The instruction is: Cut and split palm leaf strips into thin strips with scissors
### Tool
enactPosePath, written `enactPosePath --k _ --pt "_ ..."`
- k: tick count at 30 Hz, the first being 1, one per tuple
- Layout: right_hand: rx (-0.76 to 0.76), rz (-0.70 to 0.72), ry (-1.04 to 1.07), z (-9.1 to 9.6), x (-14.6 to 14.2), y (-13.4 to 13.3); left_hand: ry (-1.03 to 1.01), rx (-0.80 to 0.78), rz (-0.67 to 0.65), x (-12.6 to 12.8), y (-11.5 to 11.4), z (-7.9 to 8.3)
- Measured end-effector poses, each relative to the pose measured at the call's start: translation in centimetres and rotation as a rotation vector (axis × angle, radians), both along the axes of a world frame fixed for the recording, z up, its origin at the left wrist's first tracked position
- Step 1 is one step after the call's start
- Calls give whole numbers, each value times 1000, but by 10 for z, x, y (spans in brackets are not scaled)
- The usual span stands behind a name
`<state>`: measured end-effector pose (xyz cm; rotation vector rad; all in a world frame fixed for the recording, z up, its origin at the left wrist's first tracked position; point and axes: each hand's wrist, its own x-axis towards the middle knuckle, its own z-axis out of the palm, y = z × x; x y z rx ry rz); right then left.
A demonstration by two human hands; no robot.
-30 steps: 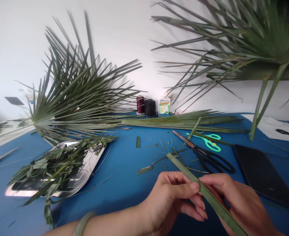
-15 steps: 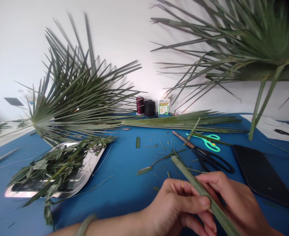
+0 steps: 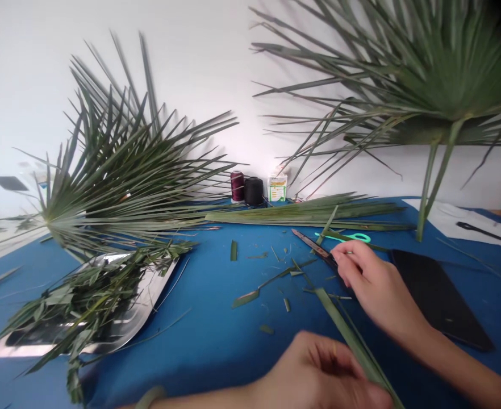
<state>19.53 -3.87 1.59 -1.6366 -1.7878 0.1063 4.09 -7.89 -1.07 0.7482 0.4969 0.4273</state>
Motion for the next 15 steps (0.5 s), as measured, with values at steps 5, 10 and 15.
enactPosePath --k 5,10,15 --pt "-116 66 76 -2 19 5 113 204 428 -15 34 30" --pt "-127 94 48 -1 19 -4 200 359 615 -30 56 36" --pt "-313 353 154 13 -2 -22 256 416 722 -35 62 38"
